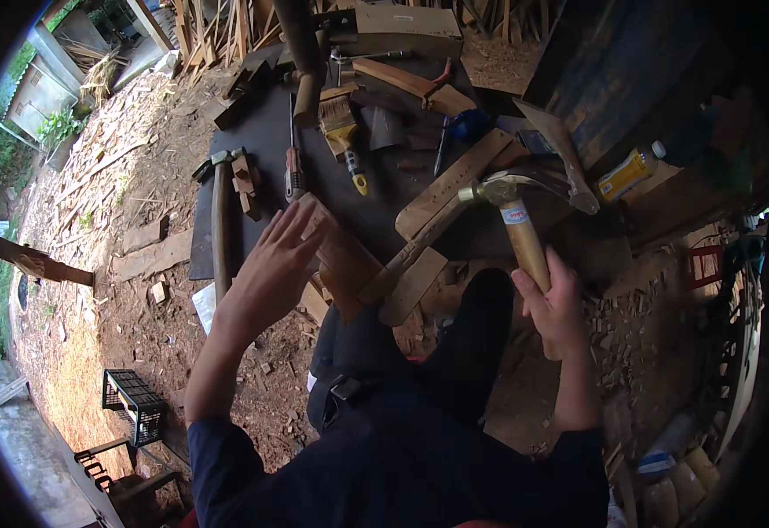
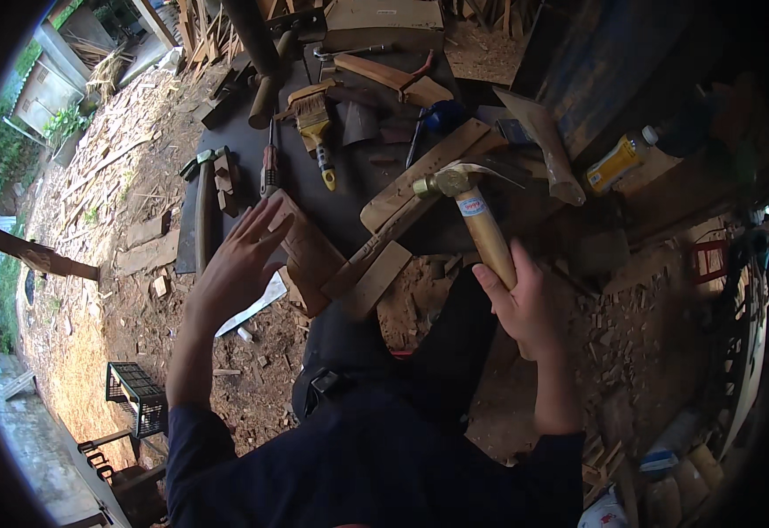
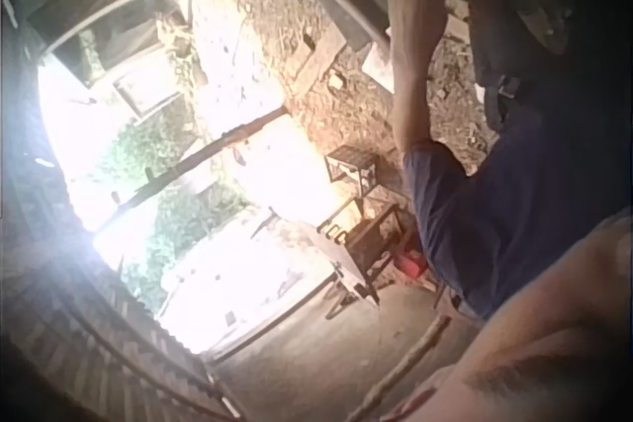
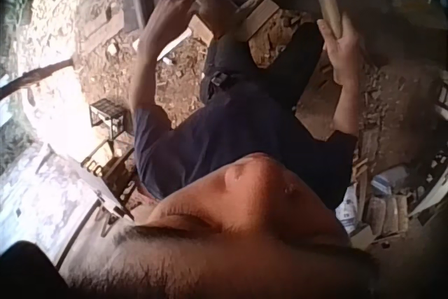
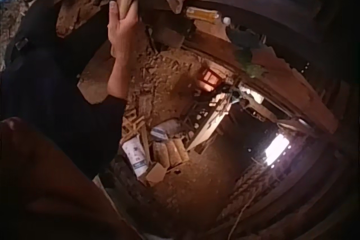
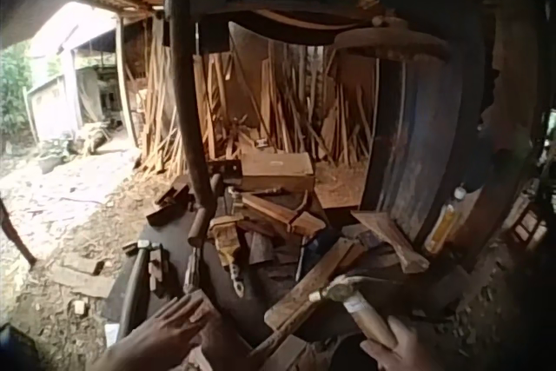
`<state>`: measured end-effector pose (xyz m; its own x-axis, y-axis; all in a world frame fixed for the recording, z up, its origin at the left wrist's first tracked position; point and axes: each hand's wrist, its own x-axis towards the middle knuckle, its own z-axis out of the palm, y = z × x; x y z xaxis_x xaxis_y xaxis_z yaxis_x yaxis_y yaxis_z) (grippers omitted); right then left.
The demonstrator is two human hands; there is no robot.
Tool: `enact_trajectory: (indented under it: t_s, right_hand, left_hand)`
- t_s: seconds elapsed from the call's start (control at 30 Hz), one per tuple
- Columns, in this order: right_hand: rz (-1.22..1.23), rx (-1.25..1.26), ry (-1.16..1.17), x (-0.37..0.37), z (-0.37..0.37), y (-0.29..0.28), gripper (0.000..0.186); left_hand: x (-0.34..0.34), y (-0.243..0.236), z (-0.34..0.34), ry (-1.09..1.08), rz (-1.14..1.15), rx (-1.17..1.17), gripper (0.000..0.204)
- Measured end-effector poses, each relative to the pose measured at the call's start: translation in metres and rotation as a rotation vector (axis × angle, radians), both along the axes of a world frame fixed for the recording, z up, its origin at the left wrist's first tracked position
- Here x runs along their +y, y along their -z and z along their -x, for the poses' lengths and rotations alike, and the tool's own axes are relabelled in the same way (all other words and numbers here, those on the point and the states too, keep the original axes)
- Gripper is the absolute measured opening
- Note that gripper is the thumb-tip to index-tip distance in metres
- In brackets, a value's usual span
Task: Assembling and cleaning small wooden components using a hammer and a brush in a workshop.
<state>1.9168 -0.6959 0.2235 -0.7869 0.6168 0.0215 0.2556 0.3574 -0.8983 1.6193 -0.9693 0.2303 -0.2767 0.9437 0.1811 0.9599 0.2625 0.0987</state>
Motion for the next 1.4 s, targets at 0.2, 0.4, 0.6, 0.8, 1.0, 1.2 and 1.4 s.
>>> enact_trajectory:
  t_s: [0.2, 0.4, 0.6, 0.8, 1.0, 1.2, 1.4]
  right_hand:
    - [-0.555, 0.013, -0.167, 0.016, 0.035, -0.03, 0.044]
    - [-0.508, 0.141, -0.041, 0.023, 0.04, -0.052, 0.042]
    - [-0.83, -0.141, -0.297, 0.033, 0.058, -0.049, 0.043]
    - [-0.619, 0.077, -0.124, 0.037, 0.054, -0.046, 0.043]
    - [-0.737, -0.093, -0.266, 0.035, 0.06, -0.041, 0.039]
    - [-0.478, -0.003, -0.222, 0.037, 0.055, -0.039, 0.041]
    - [-0.624, -0.053, -0.228, 0.027, 0.041, -0.006, 0.046]
  left_hand:
    - [0.046, 0.018, -0.082, 0.046, -0.27, -0.294, 0.08]
    - [0.058, 0.048, -0.083, -0.086, -0.329, -0.371, 0.081]
    - [0.056, 0.049, -0.08, -0.025, -0.33, -0.381, 0.083]
    - [0.057, 0.05, -0.079, -0.047, -0.346, -0.349, 0.079]
    - [0.057, 0.049, -0.079, -0.042, -0.359, -0.343, 0.081]
    - [0.053, 0.044, -0.075, -0.013, -0.348, -0.41, 0.089]
    - [0.061, 0.033, -0.076, -0.015, -0.211, -0.416, 0.102]
